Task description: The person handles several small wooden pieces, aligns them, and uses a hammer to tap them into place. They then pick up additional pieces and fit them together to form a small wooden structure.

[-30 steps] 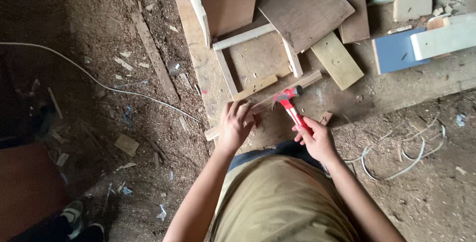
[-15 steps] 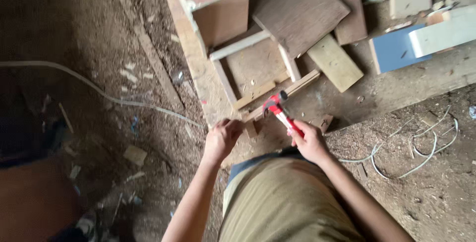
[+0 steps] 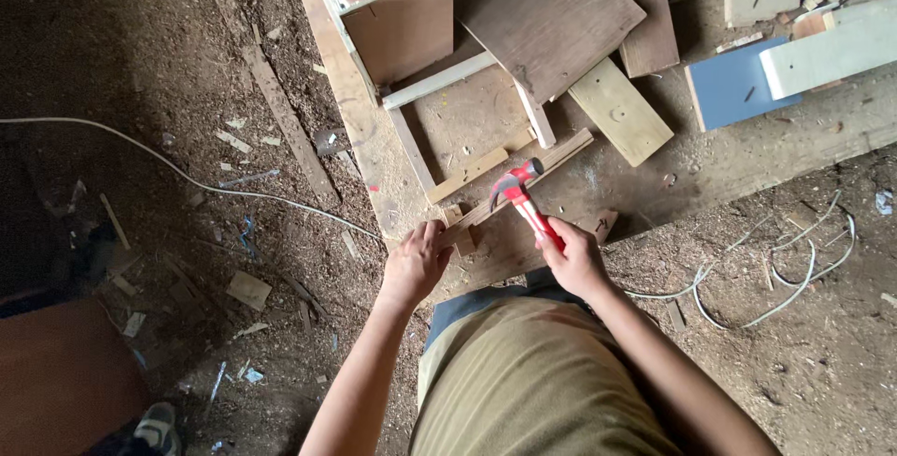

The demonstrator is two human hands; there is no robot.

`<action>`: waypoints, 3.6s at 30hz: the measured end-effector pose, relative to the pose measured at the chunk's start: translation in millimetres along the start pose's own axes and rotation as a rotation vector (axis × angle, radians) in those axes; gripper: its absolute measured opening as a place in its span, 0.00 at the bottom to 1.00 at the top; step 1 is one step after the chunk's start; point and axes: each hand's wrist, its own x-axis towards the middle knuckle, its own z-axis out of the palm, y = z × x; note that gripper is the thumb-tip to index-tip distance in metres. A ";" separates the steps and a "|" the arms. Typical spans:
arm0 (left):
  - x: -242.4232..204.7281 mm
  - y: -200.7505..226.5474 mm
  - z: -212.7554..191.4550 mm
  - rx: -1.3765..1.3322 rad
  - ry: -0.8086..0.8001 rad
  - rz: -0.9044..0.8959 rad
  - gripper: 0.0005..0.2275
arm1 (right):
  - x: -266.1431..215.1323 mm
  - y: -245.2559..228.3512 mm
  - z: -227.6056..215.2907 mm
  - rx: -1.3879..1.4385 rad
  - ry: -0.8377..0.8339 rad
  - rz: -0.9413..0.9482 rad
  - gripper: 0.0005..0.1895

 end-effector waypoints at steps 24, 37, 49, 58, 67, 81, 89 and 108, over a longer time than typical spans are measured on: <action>0.5 19.3 8.1 0.082 -0.228 -0.039 0.28 | -15.6 24.0 22.8 -0.400 0.222 -0.382 0.15; -0.7 22.8 7.9 0.119 -0.204 -0.061 0.27 | -25.8 55.5 53.0 -0.513 0.006 -0.127 0.16; -3.6 18.9 8.5 0.099 -0.228 -0.062 0.27 | -17.2 52.6 30.7 -0.248 0.020 -0.119 0.10; -7.4 23.5 7.6 0.119 -0.169 -0.057 0.27 | -3.0 36.3 19.0 -0.395 0.099 -0.105 0.09; -11.2 19.2 21.0 0.164 -0.144 -0.012 0.28 | -16.3 106.8 38.1 -0.561 0.023 -0.094 0.17; -5.0 21.1 10.7 0.145 -0.232 -0.065 0.28 | -5.0 84.1 27.3 -0.632 -0.022 -0.045 0.17; -11.7 20.5 -21.6 0.132 -0.233 -0.063 0.26 | -3.9 28.0 18.4 -0.625 0.056 -0.133 0.14; -8.5 12.6 -27.9 -0.016 -0.403 -0.382 0.25 | -28.4 41.5 17.0 -0.406 -0.087 -0.144 0.13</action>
